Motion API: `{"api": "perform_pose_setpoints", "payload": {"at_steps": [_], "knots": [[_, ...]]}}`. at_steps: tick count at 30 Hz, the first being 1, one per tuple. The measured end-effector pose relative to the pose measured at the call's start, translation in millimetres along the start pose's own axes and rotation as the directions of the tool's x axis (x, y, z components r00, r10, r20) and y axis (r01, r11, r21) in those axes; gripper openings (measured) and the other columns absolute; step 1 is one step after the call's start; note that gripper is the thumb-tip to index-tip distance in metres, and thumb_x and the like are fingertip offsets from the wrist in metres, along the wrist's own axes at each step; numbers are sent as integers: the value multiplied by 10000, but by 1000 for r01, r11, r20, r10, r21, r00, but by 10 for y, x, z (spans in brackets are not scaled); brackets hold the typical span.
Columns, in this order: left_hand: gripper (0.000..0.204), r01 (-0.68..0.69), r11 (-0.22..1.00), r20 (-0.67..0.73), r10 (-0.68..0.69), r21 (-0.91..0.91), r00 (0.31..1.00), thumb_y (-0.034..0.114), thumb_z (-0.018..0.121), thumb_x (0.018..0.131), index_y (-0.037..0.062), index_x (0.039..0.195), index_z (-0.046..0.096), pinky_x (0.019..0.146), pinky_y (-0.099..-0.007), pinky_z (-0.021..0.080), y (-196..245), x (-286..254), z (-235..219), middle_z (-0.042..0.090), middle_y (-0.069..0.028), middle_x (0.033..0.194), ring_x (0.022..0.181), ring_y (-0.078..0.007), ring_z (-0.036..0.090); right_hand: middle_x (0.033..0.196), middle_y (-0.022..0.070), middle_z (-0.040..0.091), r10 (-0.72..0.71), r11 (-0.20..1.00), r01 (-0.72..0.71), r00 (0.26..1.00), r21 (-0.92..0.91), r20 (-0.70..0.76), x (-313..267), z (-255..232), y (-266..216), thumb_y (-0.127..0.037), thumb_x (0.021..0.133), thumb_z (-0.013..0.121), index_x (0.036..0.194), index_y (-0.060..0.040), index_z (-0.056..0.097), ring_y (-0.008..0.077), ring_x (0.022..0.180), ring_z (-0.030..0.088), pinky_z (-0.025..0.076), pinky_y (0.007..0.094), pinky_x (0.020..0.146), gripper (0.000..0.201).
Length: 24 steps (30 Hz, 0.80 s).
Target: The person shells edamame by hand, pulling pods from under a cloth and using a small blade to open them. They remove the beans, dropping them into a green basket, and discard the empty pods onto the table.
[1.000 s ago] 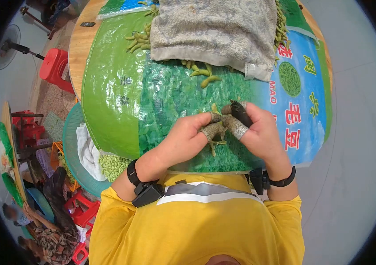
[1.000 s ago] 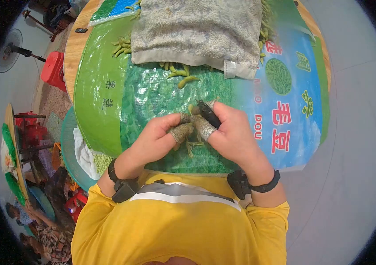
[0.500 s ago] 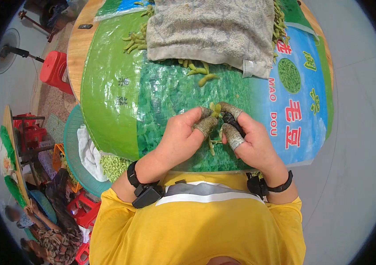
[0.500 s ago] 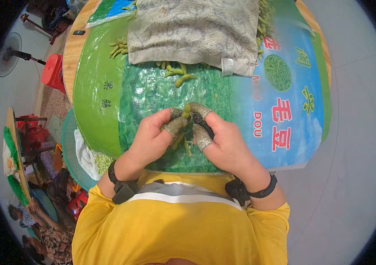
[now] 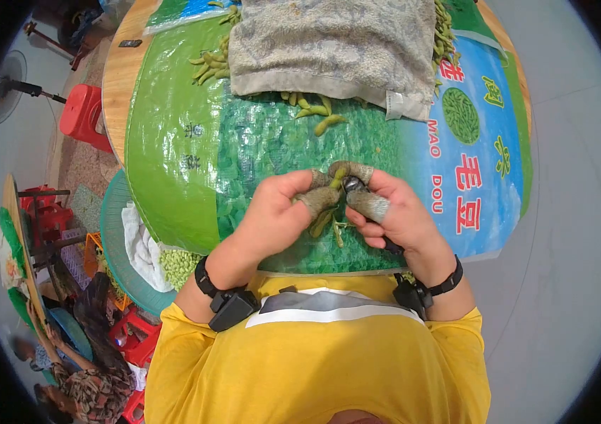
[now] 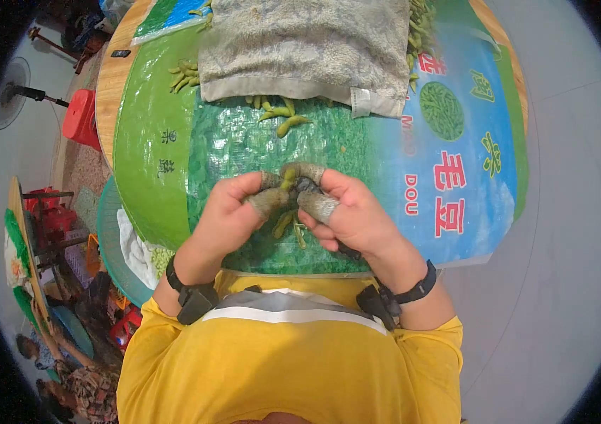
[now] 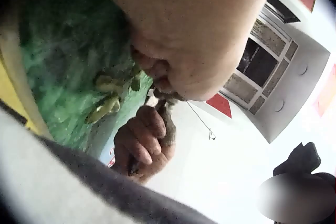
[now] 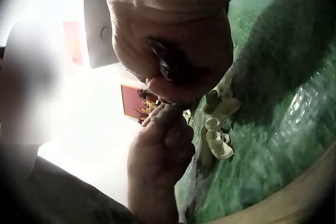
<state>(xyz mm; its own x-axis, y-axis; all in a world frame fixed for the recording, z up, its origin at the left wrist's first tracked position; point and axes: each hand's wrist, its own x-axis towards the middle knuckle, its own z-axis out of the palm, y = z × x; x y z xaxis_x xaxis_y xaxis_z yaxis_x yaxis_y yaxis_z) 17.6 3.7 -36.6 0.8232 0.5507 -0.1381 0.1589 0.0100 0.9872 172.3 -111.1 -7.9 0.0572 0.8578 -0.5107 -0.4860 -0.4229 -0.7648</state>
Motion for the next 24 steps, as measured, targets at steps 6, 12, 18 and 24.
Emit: {"api": "perform_pose_setpoints", "payload": {"at_steps": [6,12,18,24], "knots": [[136,454,504,431,-169,-735,886,140,552,883,14,846,590,452,-216,335,-79,-24,-35,482,41,608,543,-60,470,680,-5,509,100,952,-131,987,276,126,-107,-48,-16,-126,907,494,1226,-105,499,30,441,374,329,180,380,320],[155,-263,938,128,239,225,963,146,612,815,17,876,549,482,-327,403,-88,-4,18,499,-43,606,544,-176,520,693,10,529,-35,974,38,999,-224,18,-164,23,-27,-93,866,501,1227,-83,492,62,459,443,384,201,409,362],[144,-374,678,115,395,633,911,103,589,802,0,889,541,500,-342,412,-90,3,74,488,-104,613,534,-199,514,713,8,548,-546,574,390,837,-720,18,20,16,187,-57,818,517,1246,-92,484,71,480,483,405,211,428,431],[197,233,854,203,-154,-466,967,220,476,922,33,948,534,424,-240,327,37,-79,63,479,-14,573,478,-122,458,698,-14,523,-95,995,96,995,-38,35,-171,6,14,-34,867,470,1288,-97,454,33,460,418,352,176,407,426]]}}
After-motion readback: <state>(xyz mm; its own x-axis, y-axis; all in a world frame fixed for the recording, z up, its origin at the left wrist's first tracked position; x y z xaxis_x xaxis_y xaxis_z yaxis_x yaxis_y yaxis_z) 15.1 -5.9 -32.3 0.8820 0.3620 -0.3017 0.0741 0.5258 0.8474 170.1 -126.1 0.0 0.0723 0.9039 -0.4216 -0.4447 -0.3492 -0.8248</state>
